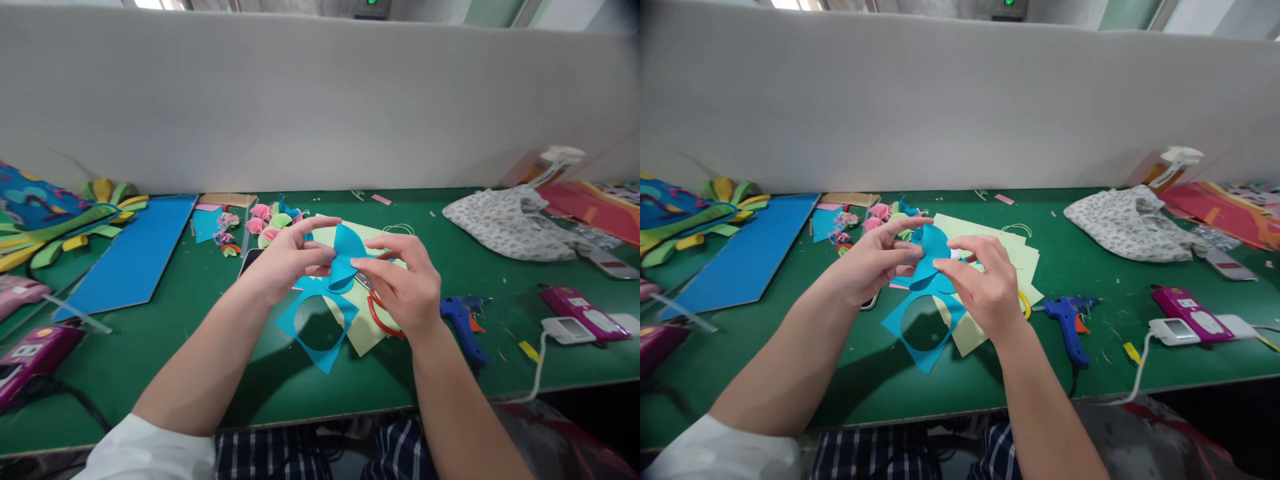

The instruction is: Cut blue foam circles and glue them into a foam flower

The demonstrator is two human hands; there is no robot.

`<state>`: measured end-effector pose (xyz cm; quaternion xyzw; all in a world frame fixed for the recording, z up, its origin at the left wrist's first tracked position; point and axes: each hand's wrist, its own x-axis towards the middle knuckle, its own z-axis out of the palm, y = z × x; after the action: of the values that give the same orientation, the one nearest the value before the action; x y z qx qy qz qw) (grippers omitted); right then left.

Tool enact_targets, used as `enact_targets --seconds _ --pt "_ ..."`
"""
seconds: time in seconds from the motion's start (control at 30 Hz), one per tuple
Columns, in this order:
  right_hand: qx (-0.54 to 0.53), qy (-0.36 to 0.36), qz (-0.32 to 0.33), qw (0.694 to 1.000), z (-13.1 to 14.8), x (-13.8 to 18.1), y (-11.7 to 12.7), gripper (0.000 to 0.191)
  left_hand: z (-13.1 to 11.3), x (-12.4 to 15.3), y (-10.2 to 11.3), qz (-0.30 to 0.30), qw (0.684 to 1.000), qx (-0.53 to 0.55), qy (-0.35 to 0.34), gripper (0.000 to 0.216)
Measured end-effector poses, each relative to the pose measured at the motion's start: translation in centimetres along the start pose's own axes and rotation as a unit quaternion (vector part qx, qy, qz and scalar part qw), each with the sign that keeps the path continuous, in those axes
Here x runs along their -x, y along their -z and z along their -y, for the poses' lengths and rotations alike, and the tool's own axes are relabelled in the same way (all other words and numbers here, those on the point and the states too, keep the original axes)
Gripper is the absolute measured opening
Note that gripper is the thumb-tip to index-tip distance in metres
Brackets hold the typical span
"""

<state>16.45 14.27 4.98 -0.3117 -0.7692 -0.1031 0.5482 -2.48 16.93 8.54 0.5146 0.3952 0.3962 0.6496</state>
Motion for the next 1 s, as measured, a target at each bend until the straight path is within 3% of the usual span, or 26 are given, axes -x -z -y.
enact_targets --seconds 0.17,0.37,0.53,0.63,0.77,1.0 --pt "-0.002 -0.004 0.006 1.000 -0.1 0.3 -0.3 0.019 0.2 -0.1 0.1 -0.012 0.999 -0.031 -0.021 0.049" --pt "-0.091 -0.175 0.002 0.980 0.3 0.3 -0.8 0.011 1.0 -0.2 0.0 0.003 0.994 -0.070 -0.089 0.030" --pt "-0.228 -0.383 0.009 0.895 0.4 -0.1 -1.0 0.003 1.1 -0.2 0.0 0.019 0.990 -0.093 -0.100 0.031" --pt "-0.259 -0.482 0.009 0.837 0.3 -0.3 -1.0 0.012 1.0 -0.2 -0.1 0.031 0.991 -0.093 -0.090 0.035" --pt "-0.298 -0.511 -0.006 0.806 0.3 -0.4 -1.0 0.013 1.0 0.1 -0.7 0.040 0.986 -0.120 -0.105 0.049" --pt "-0.246 -0.488 0.007 0.837 0.5 -0.4 -1.1 0.012 1.8 0.1 -1.9 -0.057 0.970 -0.151 -0.181 0.051"
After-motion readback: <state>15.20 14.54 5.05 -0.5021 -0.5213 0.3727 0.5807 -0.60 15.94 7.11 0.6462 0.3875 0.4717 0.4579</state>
